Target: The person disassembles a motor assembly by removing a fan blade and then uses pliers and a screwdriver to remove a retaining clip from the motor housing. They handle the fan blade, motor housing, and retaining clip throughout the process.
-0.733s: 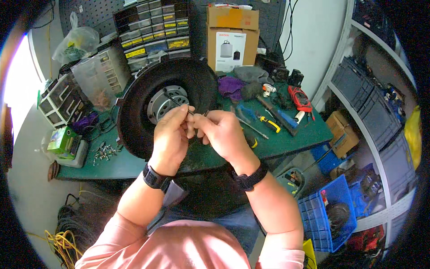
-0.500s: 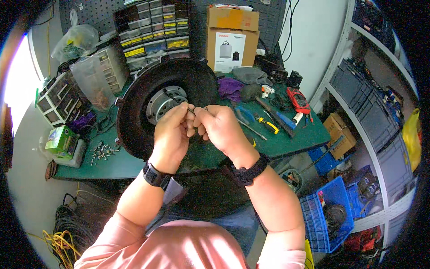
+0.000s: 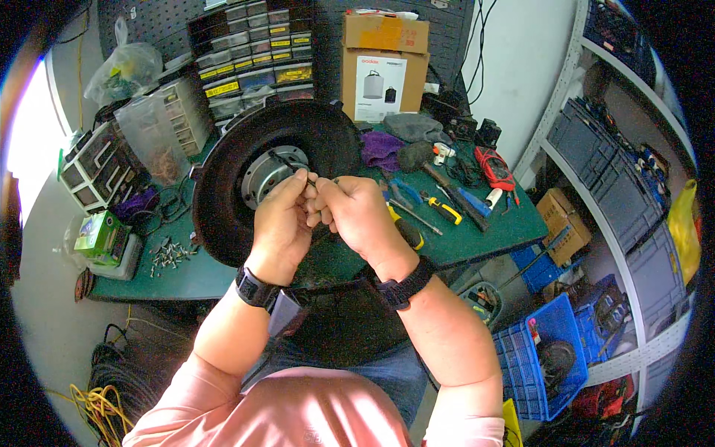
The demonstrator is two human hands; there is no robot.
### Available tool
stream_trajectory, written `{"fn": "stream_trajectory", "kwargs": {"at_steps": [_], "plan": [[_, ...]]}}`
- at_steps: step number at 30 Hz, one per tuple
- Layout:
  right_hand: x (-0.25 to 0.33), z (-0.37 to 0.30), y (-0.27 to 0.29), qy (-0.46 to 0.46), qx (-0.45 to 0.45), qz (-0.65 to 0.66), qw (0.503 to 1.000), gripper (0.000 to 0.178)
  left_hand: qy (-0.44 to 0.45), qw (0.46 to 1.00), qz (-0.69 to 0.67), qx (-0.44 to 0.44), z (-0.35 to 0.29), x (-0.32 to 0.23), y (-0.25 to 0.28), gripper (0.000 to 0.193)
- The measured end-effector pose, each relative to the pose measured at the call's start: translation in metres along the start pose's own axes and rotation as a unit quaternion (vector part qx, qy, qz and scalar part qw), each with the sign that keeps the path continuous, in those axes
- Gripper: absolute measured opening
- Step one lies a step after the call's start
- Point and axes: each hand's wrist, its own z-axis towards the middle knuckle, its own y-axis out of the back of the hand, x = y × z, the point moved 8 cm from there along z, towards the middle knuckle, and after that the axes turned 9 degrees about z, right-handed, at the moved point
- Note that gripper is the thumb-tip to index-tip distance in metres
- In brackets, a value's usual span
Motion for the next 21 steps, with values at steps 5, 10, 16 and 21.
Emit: {"fn": "stream_trajectory", "kwargs": {"at_steps": [5,10,16,21], "plan": [[-0.001,0.002,0.000,-0.002,0.002,0.009,1.000,0.032,-0.007,0.999,-0.025,-0.021,-0.001,-0.001,-0.001,0.020],[-0.001,0.002,-0.003,-0.005,0.007,0.006,1.000,0.032,-0.011,0.999,-0.035,-0.015,-0.001,0.000,0.001,0.019],[0.004,0.001,-0.006,0.020,0.014,-0.005,1.000,0.031,-0.006,0.998,-0.052,-0.017,0.001,0.002,0.001,0.020],[0.019,0.000,-0.006,0.121,0.006,-0.174,0.977,0.032,-0.002,0.998,-0.055,-0.017,0.000,0.001,0.000,0.020]]}}
